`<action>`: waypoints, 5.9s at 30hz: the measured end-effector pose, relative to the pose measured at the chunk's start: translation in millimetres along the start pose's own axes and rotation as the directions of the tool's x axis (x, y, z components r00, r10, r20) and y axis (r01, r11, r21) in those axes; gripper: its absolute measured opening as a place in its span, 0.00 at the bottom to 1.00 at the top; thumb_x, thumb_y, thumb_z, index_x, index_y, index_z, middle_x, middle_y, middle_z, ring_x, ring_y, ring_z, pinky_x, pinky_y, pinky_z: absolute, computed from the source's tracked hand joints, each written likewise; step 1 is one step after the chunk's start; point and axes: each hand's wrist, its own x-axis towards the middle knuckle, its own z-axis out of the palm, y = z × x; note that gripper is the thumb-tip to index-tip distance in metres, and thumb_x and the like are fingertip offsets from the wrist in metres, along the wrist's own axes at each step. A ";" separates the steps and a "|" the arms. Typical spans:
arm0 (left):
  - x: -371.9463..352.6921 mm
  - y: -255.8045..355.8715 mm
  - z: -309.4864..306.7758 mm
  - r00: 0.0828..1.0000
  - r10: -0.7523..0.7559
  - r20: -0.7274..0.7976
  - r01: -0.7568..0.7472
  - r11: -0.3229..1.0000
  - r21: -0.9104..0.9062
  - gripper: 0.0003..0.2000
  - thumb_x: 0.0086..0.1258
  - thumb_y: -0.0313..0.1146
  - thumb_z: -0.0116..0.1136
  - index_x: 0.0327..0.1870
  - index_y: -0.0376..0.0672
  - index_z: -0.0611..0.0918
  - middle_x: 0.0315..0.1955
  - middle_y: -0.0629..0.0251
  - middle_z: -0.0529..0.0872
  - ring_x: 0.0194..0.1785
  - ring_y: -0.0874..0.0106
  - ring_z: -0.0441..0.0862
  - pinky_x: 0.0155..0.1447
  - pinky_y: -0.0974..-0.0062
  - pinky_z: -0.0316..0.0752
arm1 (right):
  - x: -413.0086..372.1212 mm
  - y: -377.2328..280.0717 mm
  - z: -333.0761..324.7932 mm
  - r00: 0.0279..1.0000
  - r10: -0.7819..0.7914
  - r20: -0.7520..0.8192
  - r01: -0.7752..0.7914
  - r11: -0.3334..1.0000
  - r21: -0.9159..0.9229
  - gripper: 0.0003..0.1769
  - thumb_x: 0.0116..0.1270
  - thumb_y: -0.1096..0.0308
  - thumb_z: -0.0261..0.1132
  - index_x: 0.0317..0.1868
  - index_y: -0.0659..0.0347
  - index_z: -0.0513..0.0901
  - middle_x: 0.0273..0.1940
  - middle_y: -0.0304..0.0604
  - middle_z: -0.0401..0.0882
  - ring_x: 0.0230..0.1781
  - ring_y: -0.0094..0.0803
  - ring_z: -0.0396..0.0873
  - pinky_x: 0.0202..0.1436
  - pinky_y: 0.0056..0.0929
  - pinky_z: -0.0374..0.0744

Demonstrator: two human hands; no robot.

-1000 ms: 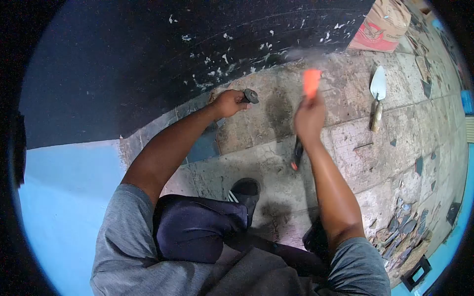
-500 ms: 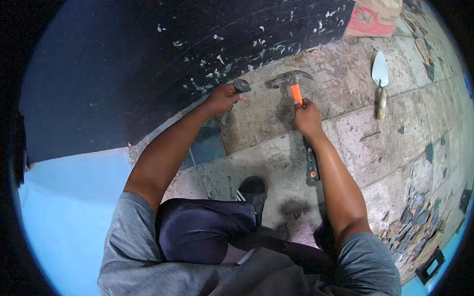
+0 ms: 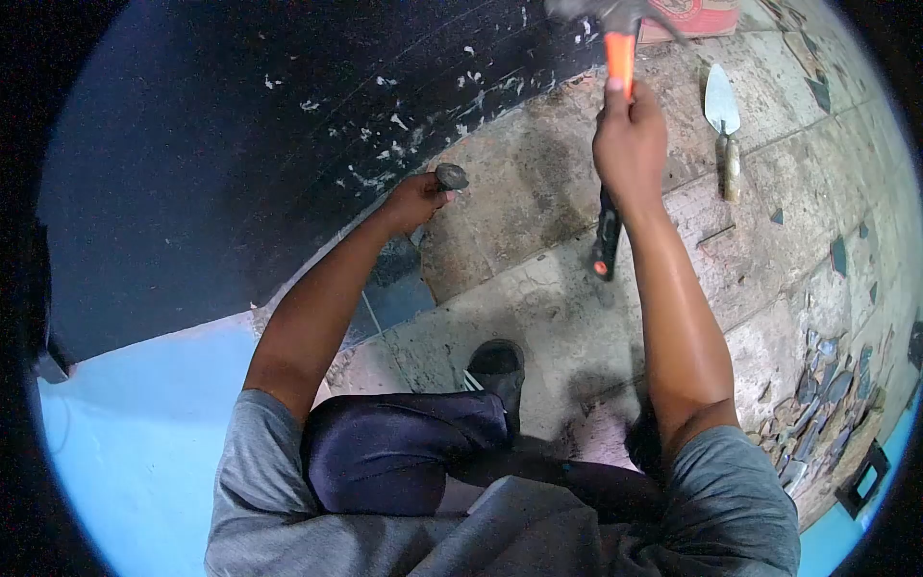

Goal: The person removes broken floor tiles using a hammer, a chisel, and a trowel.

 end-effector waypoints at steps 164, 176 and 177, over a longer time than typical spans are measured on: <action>0.7 15.4 0.2 1.000 -0.007 0.008 0.006 0.991 0.137 0.22 0.72 0.42 0.67 0.61 0.38 0.82 0.56 0.55 0.87 0.58 0.65 0.85 0.64 0.65 0.77 | -35.9 33.0 31.0 0.997 -0.009 -0.076 0.027 0.970 0.241 0.22 0.82 0.55 0.53 0.35 0.64 0.76 0.22 0.39 0.72 0.23 0.27 0.69 0.28 0.35 0.67; -13.4 25.0 22.4 0.988 0.153 0.009 -0.153 0.982 0.108 0.19 0.72 0.36 0.67 0.60 0.38 0.81 0.54 0.58 0.88 0.56 0.67 0.85 0.63 0.68 0.77 | -75.2 91.9 41.0 0.823 0.303 0.480 -0.083 0.901 -0.426 0.26 0.79 0.49 0.53 0.50 0.65 0.84 0.43 0.67 0.84 0.50 0.64 0.82 0.54 0.55 0.77; -10.8 19.5 27.4 0.983 0.164 0.077 -0.172 0.980 0.100 0.19 0.72 0.36 0.67 0.60 0.38 0.82 0.54 0.58 0.88 0.56 0.68 0.85 0.63 0.67 0.77 | -73.7 99.5 40.0 0.832 0.316 0.456 -0.106 0.898 -0.428 0.26 0.79 0.49 0.53 0.50 0.66 0.84 0.43 0.67 0.84 0.50 0.64 0.82 0.54 0.55 0.77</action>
